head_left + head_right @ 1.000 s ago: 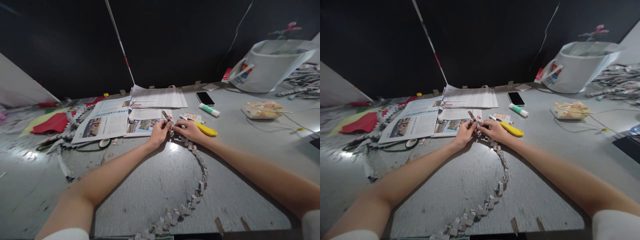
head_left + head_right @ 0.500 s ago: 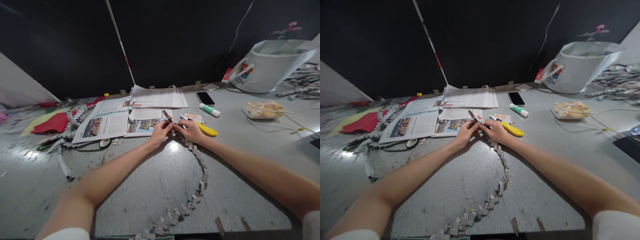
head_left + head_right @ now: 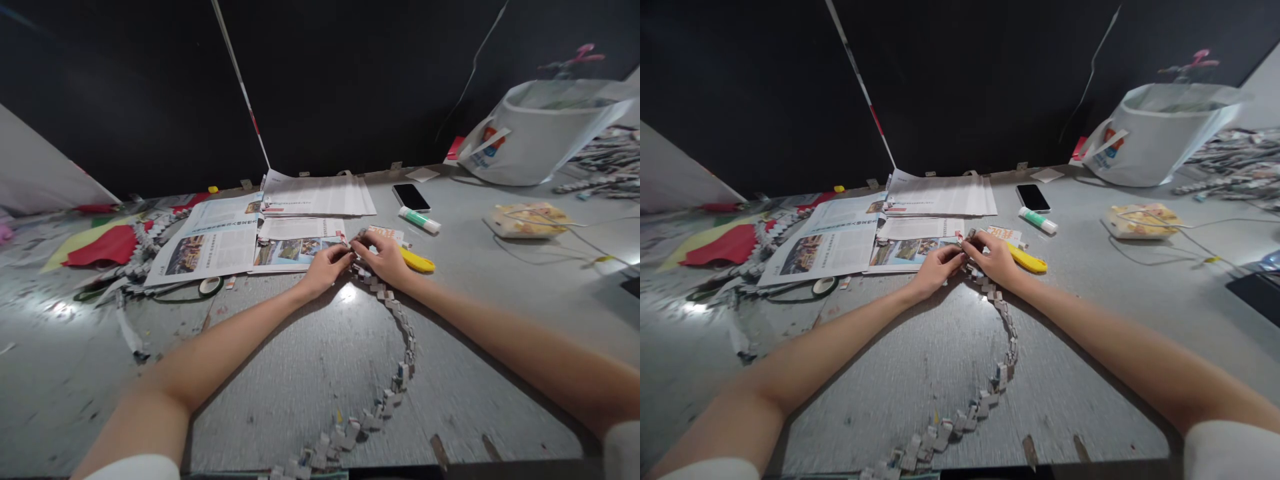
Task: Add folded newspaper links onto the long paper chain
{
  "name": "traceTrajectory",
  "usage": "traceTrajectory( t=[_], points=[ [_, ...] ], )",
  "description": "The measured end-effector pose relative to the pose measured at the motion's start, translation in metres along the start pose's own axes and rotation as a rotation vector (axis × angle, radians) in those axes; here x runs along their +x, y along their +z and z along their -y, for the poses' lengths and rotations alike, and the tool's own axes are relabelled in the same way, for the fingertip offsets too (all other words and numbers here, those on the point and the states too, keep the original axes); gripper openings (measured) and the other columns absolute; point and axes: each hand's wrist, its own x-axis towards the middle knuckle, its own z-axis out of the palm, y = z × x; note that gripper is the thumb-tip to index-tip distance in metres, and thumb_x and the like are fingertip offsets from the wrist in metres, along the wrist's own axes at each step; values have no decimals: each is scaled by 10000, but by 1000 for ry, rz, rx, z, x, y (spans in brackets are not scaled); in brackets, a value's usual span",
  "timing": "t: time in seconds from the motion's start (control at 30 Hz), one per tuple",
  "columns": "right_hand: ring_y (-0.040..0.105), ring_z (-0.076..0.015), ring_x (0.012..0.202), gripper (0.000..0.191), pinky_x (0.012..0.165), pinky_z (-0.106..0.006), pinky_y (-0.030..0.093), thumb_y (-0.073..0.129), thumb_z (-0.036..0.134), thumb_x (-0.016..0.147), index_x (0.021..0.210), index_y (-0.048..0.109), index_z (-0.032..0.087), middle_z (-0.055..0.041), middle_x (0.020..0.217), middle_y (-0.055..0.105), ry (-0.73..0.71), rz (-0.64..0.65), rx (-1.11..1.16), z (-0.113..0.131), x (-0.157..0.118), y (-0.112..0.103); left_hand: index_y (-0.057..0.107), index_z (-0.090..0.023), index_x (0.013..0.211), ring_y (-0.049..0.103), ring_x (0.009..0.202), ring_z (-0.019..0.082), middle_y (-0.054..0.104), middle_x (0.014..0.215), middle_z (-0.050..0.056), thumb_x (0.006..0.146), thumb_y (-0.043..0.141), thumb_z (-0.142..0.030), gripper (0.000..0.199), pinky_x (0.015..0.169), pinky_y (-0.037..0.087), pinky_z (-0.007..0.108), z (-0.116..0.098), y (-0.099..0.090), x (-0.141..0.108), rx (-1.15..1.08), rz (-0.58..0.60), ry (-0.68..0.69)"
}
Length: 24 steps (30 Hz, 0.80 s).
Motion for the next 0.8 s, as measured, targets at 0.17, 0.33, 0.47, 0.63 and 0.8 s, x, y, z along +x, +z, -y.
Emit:
traceTrajectory(
  t=[0.17,0.33,0.47,0.63,0.8],
  points=[
    [640,-224,768,439,772,-382,521,588,574,1069,784,667,251,-39,774,708,-6,26,19,-1,1,-1,685,-187,878,522,626,130,620,705,6,925,753,-647,468,602,386,289,0,0,0,2,-17,-15],
    [684,-240,804,440,793,-397,549,586,568,1064,818,751,243,-67,875,787,27,23,24,-4,1,1,671,-180,914,588,601,126,697,752,37,922,755,-684,510,579,436,278,-1,0,0,-82,53,-64],
    [732,-266,953,371,895,-414,565,564,470,1061,1163,837,241,-105,1121,832,10,56,35,-5,0,1,677,-169,938,592,567,123,689,711,33,911,768,-703,543,543,440,267,0,-1,0,-120,65,-91],
    [693,-252,902,446,874,-389,539,506,317,1060,1394,795,253,-96,1021,801,-23,155,-18,0,0,-2,670,-176,898,589,541,126,685,685,30,899,774,-716,550,514,440,263,0,0,-1,-159,84,-109],
    [653,-242,858,496,866,-389,536,490,238,1024,1406,801,291,-70,930,711,-63,196,-37,4,1,-4,672,-175,849,575,542,116,680,684,30,881,783,-740,577,518,434,258,-3,0,-1,-154,62,-97]
  ],
)
